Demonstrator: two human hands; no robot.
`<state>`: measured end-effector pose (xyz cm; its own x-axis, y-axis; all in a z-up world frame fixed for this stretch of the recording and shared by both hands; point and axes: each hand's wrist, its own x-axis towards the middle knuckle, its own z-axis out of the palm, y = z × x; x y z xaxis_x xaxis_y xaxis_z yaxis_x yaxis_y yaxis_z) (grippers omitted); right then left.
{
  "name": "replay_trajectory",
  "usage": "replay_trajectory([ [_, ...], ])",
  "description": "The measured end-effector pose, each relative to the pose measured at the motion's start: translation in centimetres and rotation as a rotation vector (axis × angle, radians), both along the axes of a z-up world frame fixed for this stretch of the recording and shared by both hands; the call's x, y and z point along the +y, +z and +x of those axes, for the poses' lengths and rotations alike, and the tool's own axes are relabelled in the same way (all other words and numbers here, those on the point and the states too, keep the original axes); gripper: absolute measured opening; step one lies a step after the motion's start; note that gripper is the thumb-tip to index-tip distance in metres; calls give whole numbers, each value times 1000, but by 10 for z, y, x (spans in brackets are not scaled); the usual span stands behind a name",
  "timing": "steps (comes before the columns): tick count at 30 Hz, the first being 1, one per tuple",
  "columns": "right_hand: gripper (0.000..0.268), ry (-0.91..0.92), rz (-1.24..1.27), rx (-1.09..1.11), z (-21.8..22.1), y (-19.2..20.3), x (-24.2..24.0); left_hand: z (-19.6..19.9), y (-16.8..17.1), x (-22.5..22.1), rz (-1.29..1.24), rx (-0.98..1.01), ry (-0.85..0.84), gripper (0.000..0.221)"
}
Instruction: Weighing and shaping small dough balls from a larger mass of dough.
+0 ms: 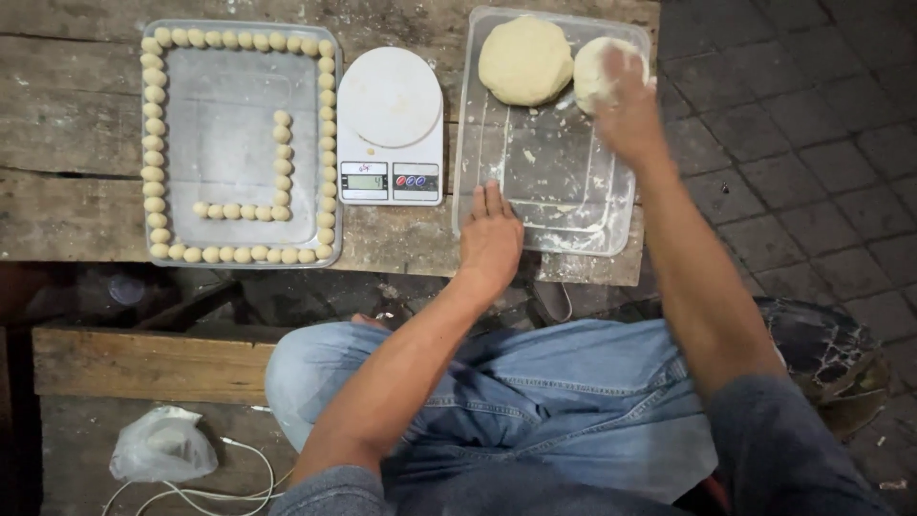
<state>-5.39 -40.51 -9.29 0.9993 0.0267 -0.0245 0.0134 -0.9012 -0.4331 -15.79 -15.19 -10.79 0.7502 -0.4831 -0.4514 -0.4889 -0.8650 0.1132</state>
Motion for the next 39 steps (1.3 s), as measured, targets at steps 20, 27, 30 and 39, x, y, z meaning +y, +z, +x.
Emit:
replay_trajectory([
  [20,105,-80,90,152,130,11,43,1,19,5,-21,-16,-29,61],
  [27,106,-145,146,291,119,25,58,3,22,4,-12,11,-26,64],
  [30,72,-13,82,99,92,49,75,2,17,3,-12,12,-19,62],
  [39,54,381,-1,-289,-99,18,82,19,-33,14,-375,-85,109,33],
])
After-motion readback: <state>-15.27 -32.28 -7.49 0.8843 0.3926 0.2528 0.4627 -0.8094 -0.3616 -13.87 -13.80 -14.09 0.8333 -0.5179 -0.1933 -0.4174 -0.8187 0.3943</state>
